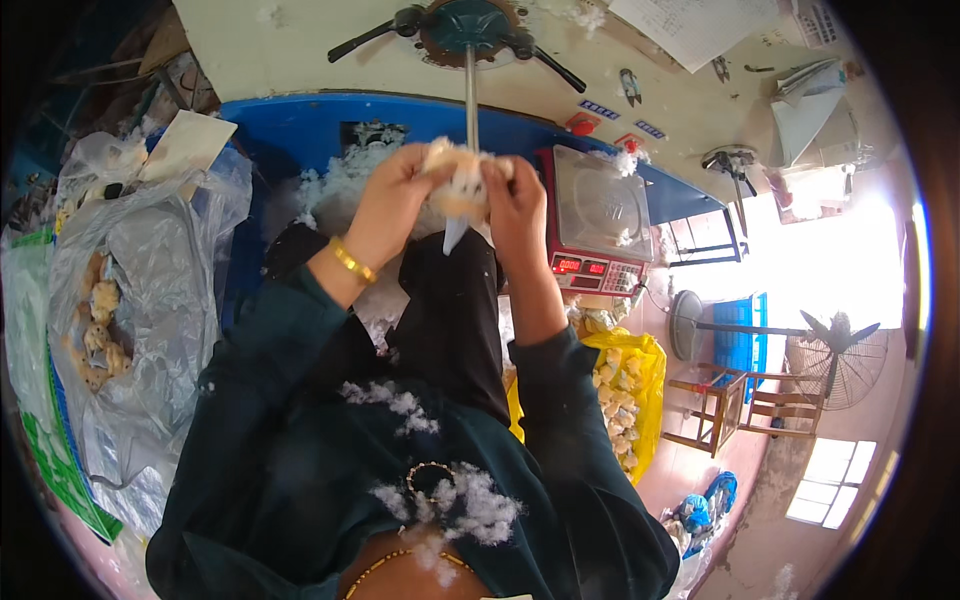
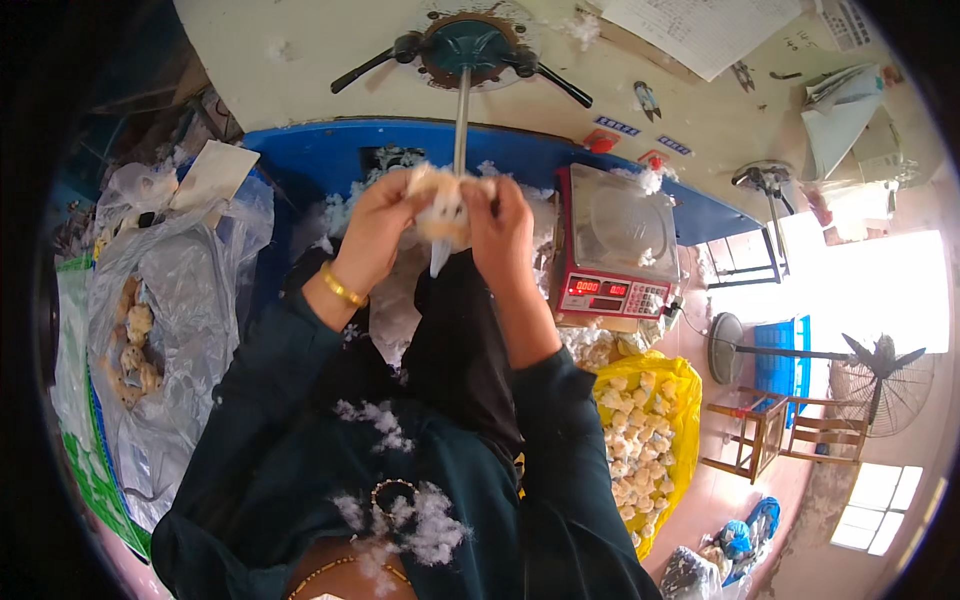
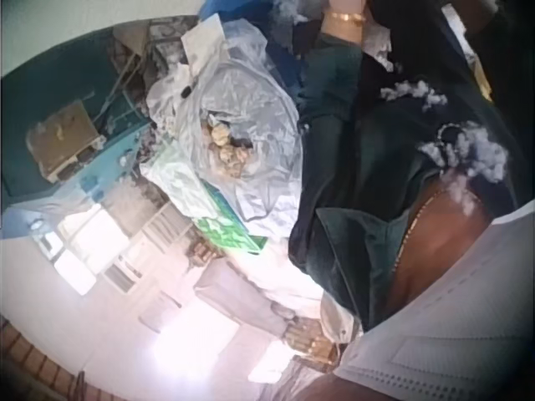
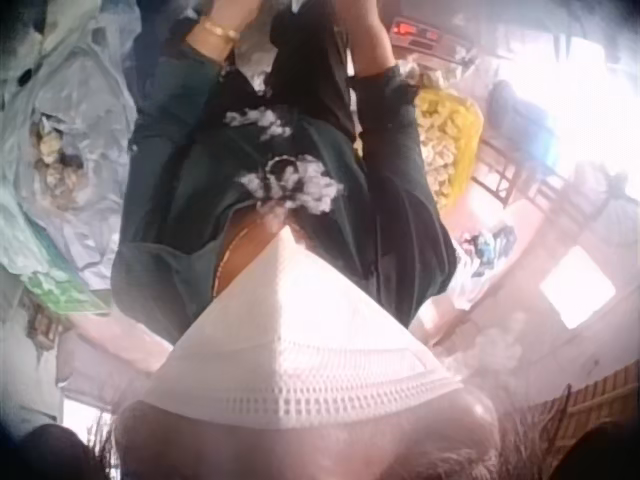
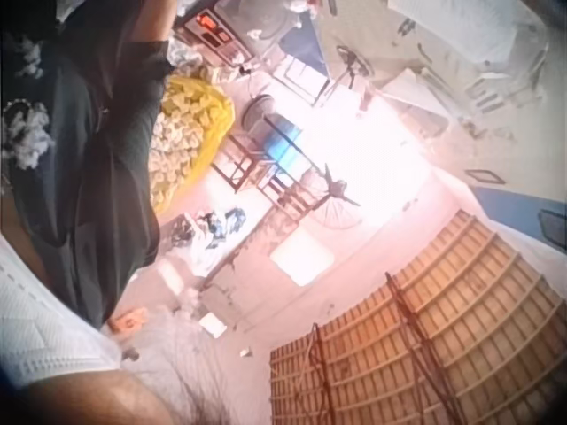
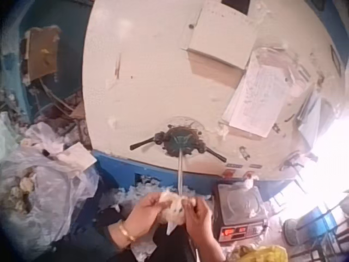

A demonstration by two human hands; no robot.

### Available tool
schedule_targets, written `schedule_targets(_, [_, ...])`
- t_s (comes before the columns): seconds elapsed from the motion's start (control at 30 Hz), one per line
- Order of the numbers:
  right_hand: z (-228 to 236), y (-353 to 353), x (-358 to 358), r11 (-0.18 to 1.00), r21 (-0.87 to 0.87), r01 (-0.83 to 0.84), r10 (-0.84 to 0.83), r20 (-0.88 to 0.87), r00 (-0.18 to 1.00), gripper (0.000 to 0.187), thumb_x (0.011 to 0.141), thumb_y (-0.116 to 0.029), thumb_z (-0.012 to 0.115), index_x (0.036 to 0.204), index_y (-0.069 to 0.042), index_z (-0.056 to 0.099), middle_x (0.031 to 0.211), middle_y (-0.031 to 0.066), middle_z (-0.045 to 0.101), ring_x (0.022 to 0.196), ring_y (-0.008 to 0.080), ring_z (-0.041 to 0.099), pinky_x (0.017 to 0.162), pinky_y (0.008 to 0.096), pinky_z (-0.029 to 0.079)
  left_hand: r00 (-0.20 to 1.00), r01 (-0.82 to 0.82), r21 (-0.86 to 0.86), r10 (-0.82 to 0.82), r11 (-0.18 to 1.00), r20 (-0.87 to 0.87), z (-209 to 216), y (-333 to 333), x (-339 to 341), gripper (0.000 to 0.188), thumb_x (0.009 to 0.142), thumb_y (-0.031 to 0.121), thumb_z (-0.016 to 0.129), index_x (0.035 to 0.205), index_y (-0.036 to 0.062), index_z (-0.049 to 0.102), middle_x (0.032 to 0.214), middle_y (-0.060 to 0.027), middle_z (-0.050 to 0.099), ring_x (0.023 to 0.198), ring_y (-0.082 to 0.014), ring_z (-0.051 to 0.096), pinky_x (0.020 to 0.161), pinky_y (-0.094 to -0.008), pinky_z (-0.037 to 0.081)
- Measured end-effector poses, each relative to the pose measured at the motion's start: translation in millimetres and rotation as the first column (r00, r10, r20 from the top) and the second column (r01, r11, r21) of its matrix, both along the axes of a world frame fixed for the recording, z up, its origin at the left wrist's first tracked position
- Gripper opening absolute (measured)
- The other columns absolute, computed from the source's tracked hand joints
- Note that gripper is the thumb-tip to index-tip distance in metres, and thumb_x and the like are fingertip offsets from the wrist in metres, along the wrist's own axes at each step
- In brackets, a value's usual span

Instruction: The person sits on the floor and repeatedly stuffs small white plush toys with cotton batting. They pick up each toy, insert cotton into the opening, and place the stuffed toy into a yellow bag. The process is repeated continuously.

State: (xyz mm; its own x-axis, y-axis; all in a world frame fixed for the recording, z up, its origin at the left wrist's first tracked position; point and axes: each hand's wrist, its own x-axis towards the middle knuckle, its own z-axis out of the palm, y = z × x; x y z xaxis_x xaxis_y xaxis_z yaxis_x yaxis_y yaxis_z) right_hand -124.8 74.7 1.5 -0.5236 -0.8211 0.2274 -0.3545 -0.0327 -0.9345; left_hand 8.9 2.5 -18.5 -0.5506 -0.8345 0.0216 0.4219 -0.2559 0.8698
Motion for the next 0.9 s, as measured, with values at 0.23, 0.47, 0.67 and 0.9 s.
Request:
schedule_targets(0.23, [-12,-132,-40,0.985,-0.108,0.131,-0.104,0.229,0.968,0.030,0.086,-0.021,0.066,0.074,0.004,0.055,0.067,0.0080,0.057,0.061,0.0130,0.048,0.054,0.0327,0.042,0.991,-0.128,0.027,0.127,0.991,0.036,7,-84,-56,0.013,0.090,0.016,0.064,0.092,0.0028,0.063,0.075,0.0017,0.060,0.062,-0.0047,0.051,0.054,-0.0196,0.039])
schedule_targets(0.47, [-3,-96,-33,0.990,-0.032,0.140,-0.142,-0.081,0.986,0.024,0.087,-0.019,0.066,0.078,0.002,0.056,0.069,0.0071,0.057,0.063,0.0123,0.047,0.057,0.0314,0.041,0.939,-0.092,-0.378,0.206,0.921,0.276,27,-39,-29,0.044,0.092,0.020,0.061,0.130,0.0053,0.043,0.095,-0.0114,0.061,0.069,-0.0155,0.060,0.051,-0.0274,0.051])
schedule_targets(0.67, [-12,-60,-29,0.971,-0.234,-0.049,0.093,0.178,0.980,0.014,0.092,-0.014,0.061,0.084,-0.003,0.055,0.070,-0.0010,0.052,0.064,0.0056,0.044,0.056,0.0229,0.039,0.957,0.079,-0.683,0.136,0.726,0.256,11,-13,-33,0.058,0.095,0.014,0.056,0.145,0.0167,0.027,0.130,-0.0139,0.049,0.094,-0.0211,0.062,0.059,-0.0292,0.058])
schedule_targets(0.9, [-14,-49,-13,0.966,-0.260,-0.003,0.043,0.148,0.988,0.026,0.098,-0.027,0.054,0.091,-0.002,0.054,0.077,0.0027,0.057,0.071,0.0100,0.051,0.064,0.0252,0.044,0.967,0.102,-0.644,0.076,0.759,0.242,6,-10,-21,0.067,0.090,0.004,0.060,0.147,0.0136,0.023,0.141,-0.0141,0.038,0.122,-0.0270,0.048,0.097,-0.0341,0.044])
